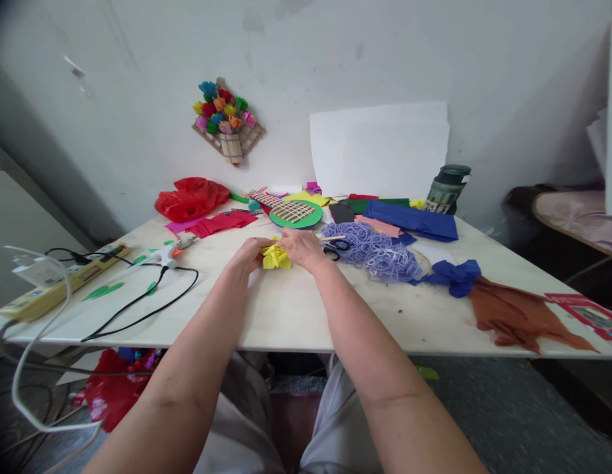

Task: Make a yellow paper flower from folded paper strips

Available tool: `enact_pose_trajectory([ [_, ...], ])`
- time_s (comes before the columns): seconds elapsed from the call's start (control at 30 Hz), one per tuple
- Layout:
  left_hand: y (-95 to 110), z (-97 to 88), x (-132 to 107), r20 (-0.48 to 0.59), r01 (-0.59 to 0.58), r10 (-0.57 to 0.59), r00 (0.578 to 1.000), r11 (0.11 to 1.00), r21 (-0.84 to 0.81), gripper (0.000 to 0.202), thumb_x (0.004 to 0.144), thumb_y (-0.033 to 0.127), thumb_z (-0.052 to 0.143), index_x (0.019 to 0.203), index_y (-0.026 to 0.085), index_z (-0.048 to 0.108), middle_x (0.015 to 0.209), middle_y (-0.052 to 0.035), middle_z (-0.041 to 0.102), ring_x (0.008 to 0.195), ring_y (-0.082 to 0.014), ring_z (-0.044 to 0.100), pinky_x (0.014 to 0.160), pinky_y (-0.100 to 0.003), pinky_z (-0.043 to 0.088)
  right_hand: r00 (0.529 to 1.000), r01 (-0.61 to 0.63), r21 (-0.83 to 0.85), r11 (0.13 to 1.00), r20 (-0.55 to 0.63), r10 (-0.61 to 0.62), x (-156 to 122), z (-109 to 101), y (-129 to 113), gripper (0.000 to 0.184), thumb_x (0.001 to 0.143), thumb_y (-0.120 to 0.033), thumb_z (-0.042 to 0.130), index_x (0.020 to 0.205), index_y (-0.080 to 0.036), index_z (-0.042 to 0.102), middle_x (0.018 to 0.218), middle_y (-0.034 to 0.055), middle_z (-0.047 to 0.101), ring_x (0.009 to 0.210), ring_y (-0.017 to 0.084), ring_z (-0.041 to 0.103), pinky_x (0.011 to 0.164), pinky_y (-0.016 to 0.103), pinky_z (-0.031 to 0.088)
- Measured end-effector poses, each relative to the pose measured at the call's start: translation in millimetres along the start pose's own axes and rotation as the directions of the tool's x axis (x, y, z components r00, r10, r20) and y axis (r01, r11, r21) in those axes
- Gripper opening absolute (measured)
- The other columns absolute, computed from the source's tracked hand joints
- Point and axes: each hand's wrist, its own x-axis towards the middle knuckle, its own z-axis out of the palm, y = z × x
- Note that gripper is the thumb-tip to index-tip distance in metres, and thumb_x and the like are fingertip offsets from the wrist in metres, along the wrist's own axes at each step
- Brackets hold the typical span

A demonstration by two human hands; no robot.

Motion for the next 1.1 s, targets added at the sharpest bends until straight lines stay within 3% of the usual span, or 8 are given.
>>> enact_pose_trajectory([
  [0.4,0.7,1.0,-5.7,-0.002,-0.032,0.033,0.999,0.996,0.079,0.009,0.051,0.015,0.062,0.052,0.012,0.054,0.049,-0.0025,0.057,0.045,-0.0136,0.054,0.048,-0.026,0.042,0.992,0.123,-0.074,0.99,0.046,-0.12,1.6,-0.8,-3.6,0.03,0.085,-0.019,0.038,0.095,-0.023,0.065,0.094,0.005,0.061,0.082,0.016,0.053,0.058,0.025,0.03],
  [0.57,1.1,-3.7,-4.8,0.058,-0.174,0.167,0.984,0.973,0.15,0.021,0.052,0.027,0.069,0.055,0.013,0.054,0.046,0.0013,0.052,0.04,-0.0079,0.046,0.042,-0.02,0.034,0.999,0.035,-0.048,0.998,-0.012,-0.036,-0.9,1.1,2.3,0.031,0.087,-0.028,0.037,0.101,-0.028,0.064,0.1,0.0041,0.059,0.077,0.015,0.054,0.057,0.025,0.03],
  [0.77,2.5,-3.6,-3.8,0.05,-0.308,0.304,0.951,0.928,0.209,0.03,0.051,0.037,0.071,0.057,0.013,0.055,0.048,0.0023,0.049,0.041,-0.0057,0.041,0.041,-0.019,0.028,1.0,-0.005,0.058,0.998,-0.028,0.007,-2.1,4.7,6.4,0.032,0.085,-0.029,0.039,0.109,-0.03,0.06,0.102,0.0039,0.058,0.081,0.016,0.055,0.063,0.025,0.035],
  [1.1,-2.3,-2.3,5.5,0.066,-0.45,0.464,0.883,0.8,0.397,0.027,0.059,0.039,0.065,0.059,0.013,0.056,0.049,0.0032,0.047,0.046,-0.0065,0.037,0.045,-0.02,0.026,0.996,-0.084,0.055,0.995,-0.027,0.085,1.0,12.6,9.2,0.027,0.084,-0.033,0.042,0.098,-0.028,0.065,0.101,0.0019,0.06,0.081,0.015,0.056,0.062,0.025,0.035],
])
